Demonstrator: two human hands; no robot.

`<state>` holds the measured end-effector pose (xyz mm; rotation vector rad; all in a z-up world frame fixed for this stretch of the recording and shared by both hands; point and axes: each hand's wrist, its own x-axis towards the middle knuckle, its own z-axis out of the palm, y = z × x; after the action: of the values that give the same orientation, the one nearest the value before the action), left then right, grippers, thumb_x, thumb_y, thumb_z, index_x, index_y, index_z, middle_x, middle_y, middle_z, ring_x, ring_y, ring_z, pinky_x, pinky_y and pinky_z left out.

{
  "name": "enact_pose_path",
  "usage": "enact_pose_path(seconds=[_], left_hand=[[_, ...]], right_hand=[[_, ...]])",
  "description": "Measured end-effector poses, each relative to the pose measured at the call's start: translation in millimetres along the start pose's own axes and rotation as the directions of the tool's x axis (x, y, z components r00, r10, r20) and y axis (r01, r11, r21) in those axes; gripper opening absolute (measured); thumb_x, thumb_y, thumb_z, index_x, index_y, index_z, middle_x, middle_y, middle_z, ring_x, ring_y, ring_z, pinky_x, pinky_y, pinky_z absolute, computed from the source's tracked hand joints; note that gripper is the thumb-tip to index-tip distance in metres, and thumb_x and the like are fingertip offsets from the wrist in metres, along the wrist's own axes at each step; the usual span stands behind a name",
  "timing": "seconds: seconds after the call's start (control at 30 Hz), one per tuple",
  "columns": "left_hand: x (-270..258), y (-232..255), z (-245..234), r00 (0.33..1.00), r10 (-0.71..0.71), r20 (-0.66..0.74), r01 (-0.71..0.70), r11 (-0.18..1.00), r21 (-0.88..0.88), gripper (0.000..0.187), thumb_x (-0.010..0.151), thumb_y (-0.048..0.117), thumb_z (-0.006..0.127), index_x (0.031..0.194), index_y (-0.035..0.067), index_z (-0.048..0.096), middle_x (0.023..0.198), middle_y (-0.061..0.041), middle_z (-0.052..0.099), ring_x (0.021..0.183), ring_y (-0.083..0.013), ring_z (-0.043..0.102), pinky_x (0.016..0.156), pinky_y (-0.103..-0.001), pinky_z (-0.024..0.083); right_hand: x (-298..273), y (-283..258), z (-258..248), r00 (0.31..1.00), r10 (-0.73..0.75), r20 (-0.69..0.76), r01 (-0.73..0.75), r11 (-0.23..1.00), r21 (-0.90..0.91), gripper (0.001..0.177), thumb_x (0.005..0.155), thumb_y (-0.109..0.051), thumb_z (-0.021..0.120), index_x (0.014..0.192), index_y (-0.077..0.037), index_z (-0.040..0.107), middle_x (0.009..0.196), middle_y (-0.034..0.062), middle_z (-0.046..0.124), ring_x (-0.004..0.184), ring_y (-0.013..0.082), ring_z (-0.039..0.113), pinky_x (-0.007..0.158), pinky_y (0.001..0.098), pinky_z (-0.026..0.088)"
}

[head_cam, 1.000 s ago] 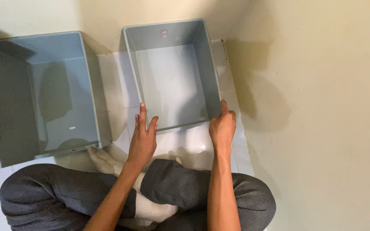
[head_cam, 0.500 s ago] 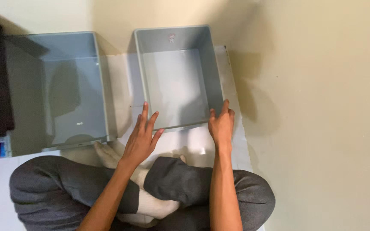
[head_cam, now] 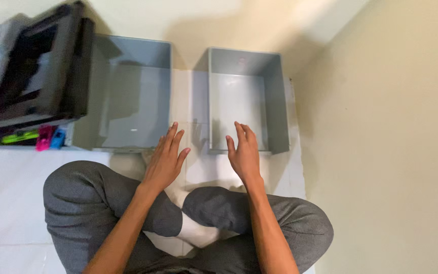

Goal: The person sits on the floor and assembles a grey plastic storage box. They attach a pink latch to the lid, then fit the lid onto the box body, and finally secure the latch. The person also handles a black plastic frame component.

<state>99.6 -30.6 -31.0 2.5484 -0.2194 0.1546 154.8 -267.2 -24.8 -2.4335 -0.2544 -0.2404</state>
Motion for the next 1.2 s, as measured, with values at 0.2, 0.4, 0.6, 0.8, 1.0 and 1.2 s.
enact_pose_path(seconds=[0.2, 0.4, 0.6, 0.8, 1.0, 1.2], left_hand=[[-17, -1, -29, 0.98, -0.192, 0.045, 0.189, 0.98, 0.068, 0.051, 0.106, 0.031, 0.045, 0.146, -0.001, 0.044, 0.162, -0.022, 0.029, 0.146, -0.0421, 0.034, 0.117, -0.056, 0.03], [-18, -20, -31, 0.958, -0.285, 0.027, 0.279, 0.952, 0.124, 0.054, 0.104, 0.031, 0.048, 0.145, -0.004, 0.043, 0.162, -0.024, 0.029, 0.149, -0.0413, 0.03, 0.118, -0.056, 0.029], [-10, -71, -51, 0.948, -0.318, 0.012, 0.305, 0.918, 0.252, 0.06, 0.102, 0.036, 0.05, 0.145, -0.006, 0.042, 0.16, -0.028, 0.027, 0.148, -0.0437, 0.028, 0.115, -0.059, 0.027], [-31, -134, -81, 0.917, -0.385, -0.102, 0.392, 0.825, 0.407, 0.061, 0.101, 0.037, 0.055, 0.141, -0.008, 0.047, 0.158, -0.027, 0.033, 0.148, -0.0438, 0.031, 0.12, -0.056, 0.03], [-45, -155, -81, 0.883, -0.397, -0.251, 0.47, 0.763, 0.444, 0.063, 0.099, 0.038, 0.058, 0.136, -0.013, 0.051, 0.152, -0.037, 0.034, 0.146, -0.0521, 0.03, 0.116, -0.06, 0.031], [-39, -161, -76, 0.84, -0.483, -0.247, 0.542, 0.757, 0.365, 0.062, 0.099, 0.039, 0.057, 0.135, -0.011, 0.053, 0.154, -0.042, 0.029, 0.147, -0.0551, 0.026, 0.114, -0.068, 0.026]], right_hand=[[-6, -56, 13, 0.988, -0.132, 0.085, 0.121, 0.985, 0.119, 0.041, 0.099, -0.021, 0.065, 0.135, -0.003, 0.061, 0.132, 0.0228, 0.062, 0.124, 0.0391, 0.058, 0.103, 0.044, 0.048], [-25, -89, 32, 0.96, -0.091, 0.264, 0.052, 0.987, 0.149, 0.041, 0.1, -0.027, 0.063, 0.134, -0.006, 0.062, 0.127, 0.019, 0.066, 0.109, 0.0366, 0.066, 0.095, 0.0422, 0.053], [-18, -107, 52, 0.951, -0.058, 0.303, -0.024, 0.965, 0.26, 0.046, 0.101, -0.032, 0.06, 0.137, -0.004, 0.058, 0.123, 0.0191, 0.069, 0.106, 0.0315, 0.071, 0.084, 0.0403, 0.058], [6, -116, 93, 0.917, 0.117, 0.381, -0.191, 0.968, 0.163, 0.056, 0.101, -0.035, 0.059, 0.146, -0.003, 0.048, 0.106, 0.0212, 0.075, 0.086, 0.0306, 0.076, 0.076, 0.0421, 0.06], [38, -117, 135, 0.929, 0.05, 0.367, -0.094, 0.99, 0.104, 0.065, 0.098, -0.025, 0.062, 0.154, -0.003, 0.036, 0.084, 0.0193, 0.074, 0.07, 0.0332, 0.074, 0.068, 0.0457, 0.059], [48, -110, 142, 0.89, 0.11, 0.443, -0.13, 0.991, 0.014, 0.073, 0.094, -0.01, 0.059, 0.159, -0.003, 0.025, 0.065, 0.0186, 0.067, 0.055, 0.0318, 0.069, 0.059, 0.0443, 0.057]])
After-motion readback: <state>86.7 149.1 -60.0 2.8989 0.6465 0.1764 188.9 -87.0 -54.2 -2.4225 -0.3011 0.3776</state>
